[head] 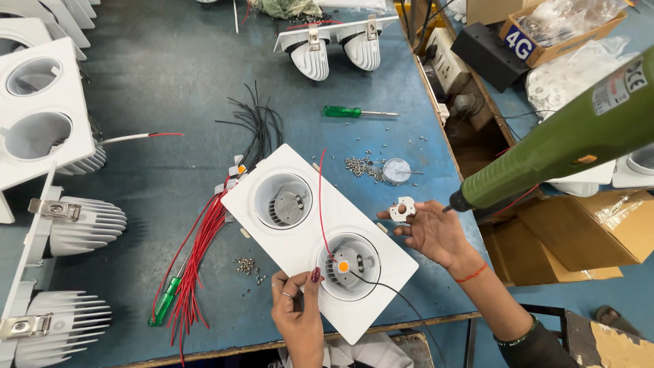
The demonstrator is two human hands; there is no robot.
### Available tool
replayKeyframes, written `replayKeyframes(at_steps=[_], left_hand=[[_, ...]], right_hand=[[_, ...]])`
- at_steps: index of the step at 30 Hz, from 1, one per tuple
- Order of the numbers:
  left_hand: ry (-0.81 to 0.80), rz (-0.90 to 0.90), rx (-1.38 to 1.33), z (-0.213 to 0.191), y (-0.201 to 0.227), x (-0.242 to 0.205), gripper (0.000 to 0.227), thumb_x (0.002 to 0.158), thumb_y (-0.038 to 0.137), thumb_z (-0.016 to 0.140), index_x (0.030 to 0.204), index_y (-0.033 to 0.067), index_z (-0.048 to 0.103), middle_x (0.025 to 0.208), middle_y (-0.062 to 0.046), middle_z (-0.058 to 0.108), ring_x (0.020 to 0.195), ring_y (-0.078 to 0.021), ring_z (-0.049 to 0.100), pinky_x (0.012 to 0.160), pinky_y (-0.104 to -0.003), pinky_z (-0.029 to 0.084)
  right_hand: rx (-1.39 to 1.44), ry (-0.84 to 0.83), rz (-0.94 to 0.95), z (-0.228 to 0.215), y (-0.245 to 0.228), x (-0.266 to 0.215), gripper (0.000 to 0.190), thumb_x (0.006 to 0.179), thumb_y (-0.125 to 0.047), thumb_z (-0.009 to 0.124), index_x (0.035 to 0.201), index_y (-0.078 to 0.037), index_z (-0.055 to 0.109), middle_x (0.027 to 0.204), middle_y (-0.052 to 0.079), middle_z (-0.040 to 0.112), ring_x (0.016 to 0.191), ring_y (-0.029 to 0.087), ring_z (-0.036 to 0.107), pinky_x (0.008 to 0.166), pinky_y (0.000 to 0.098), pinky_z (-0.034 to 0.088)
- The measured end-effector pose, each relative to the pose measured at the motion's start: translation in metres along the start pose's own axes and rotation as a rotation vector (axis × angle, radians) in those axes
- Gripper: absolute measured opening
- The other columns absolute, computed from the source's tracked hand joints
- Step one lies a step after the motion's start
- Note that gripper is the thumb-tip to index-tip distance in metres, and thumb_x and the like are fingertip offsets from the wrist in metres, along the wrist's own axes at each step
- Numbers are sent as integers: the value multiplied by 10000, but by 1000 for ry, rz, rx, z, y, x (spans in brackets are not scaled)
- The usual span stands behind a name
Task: The person assembles a dual recessed light fixture by inserting LED modules into the housing and securing them with a hot glue gun. They handle red and black wires, small white plastic parts, and screws while working at a blue table in a workshop.
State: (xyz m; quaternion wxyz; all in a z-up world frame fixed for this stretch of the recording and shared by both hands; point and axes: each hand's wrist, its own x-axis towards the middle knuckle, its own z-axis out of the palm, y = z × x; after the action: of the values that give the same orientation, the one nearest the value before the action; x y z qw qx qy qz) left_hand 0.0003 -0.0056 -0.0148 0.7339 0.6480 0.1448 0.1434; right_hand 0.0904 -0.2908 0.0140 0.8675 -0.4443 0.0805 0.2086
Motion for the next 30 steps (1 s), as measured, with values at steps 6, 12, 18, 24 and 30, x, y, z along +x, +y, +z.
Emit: replayKeyframes(at_steps=[6,12,18,24,30], left_hand=[[-3,4,-70,2,-3,0,150,888,99,749,888,-51,756,1015,-42,553,811,-88,541,696,-235,450],[-12,15,-70,2,-3,-2,134,905,74,753,902,-60,748,982,-47,509,777,-89,488,661,-237,403],[-35,-1,-113,2,-1,0,114,902,54,727,906,-60,738,1013,-24,527,760,-60,511,628,-219,423],[-26,-12,-134,4,3,0,114,905,46,740,898,-67,739,999,-27,518,729,-56,500,588,-218,406],[-53,23,-141,1,7,0,83,894,25,727,904,-55,745,1000,-20,534,754,-54,519,600,-210,426]], right_hand=[[-373,159,-110,-3,8,0,469,900,-312,622,1224,26,638,1226,203,701,867,193,679,717,306,604],[-1128,587,-557,19,-1,-64,403,789,-62,754,1177,29,693,1068,136,742,908,198,748,748,330,633],[-1451,651,-902,103,-29,-176,615,757,-135,772,1331,9,602,1274,171,598,1057,233,697,934,331,601],[-1684,-54,-598,200,-17,-155,583,747,-338,876,1264,-115,723,1207,66,686,978,204,738,794,305,601],[-2085,-138,-539,212,9,-70,532,806,-260,747,1223,23,578,1087,128,606,867,280,676,620,389,565]])
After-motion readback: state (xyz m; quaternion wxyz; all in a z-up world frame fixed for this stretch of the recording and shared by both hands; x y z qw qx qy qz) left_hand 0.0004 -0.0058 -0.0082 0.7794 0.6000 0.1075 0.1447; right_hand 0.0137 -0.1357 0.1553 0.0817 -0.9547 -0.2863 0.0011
